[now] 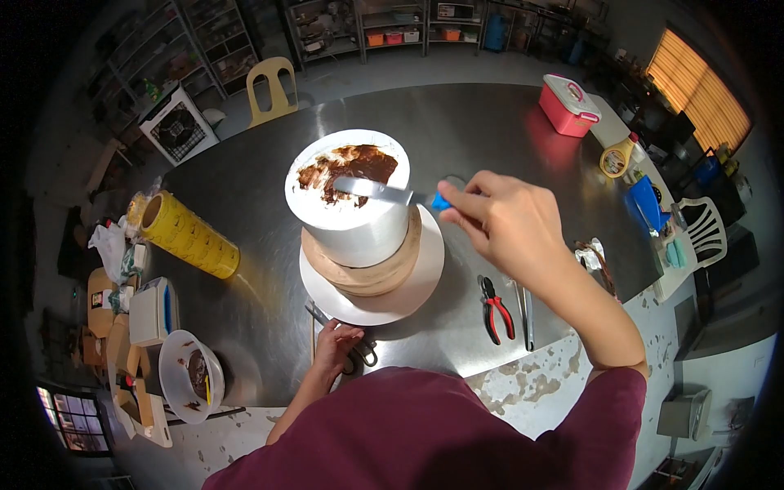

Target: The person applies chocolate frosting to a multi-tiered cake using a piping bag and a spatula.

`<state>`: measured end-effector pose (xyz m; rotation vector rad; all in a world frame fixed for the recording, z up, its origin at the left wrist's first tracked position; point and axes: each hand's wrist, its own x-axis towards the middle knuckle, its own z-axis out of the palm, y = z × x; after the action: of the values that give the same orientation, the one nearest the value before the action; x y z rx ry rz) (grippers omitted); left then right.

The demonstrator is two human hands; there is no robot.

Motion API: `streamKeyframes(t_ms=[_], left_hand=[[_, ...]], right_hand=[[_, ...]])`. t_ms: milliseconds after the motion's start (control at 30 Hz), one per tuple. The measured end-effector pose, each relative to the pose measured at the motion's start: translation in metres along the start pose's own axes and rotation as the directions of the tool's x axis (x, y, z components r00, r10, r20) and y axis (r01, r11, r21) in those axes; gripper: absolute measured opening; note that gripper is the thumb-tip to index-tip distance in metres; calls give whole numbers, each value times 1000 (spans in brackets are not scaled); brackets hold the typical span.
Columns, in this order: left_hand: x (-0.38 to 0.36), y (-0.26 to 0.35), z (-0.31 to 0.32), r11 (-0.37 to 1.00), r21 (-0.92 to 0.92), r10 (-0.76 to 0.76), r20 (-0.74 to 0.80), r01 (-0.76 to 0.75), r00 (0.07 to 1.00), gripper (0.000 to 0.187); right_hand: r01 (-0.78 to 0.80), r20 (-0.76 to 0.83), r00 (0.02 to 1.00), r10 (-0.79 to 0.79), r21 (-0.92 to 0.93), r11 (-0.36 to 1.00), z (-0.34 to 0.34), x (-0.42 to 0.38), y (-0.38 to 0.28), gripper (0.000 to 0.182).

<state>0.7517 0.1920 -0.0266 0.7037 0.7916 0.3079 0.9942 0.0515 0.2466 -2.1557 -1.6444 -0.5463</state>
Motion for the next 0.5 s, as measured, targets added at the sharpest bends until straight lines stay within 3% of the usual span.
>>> streamKeyframes(t_ms=[100, 200, 500], left_hand=[[-2, 3, 0, 999, -7, 48, 1, -48, 999, 36], [3, 3, -3, 987, -124, 86, -135, -103, 987, 33], [11, 0, -16, 984, -105, 128, -150, -145, 980, 52]], right_hand=[[-28, -33, 999, 23, -140, 990, 6, 8, 9, 19], [-111, -3, 994, 112, -173, 979, 13, 15, 17, 20], [40, 24, 999, -40, -26, 999, 9, 14, -11, 22]])
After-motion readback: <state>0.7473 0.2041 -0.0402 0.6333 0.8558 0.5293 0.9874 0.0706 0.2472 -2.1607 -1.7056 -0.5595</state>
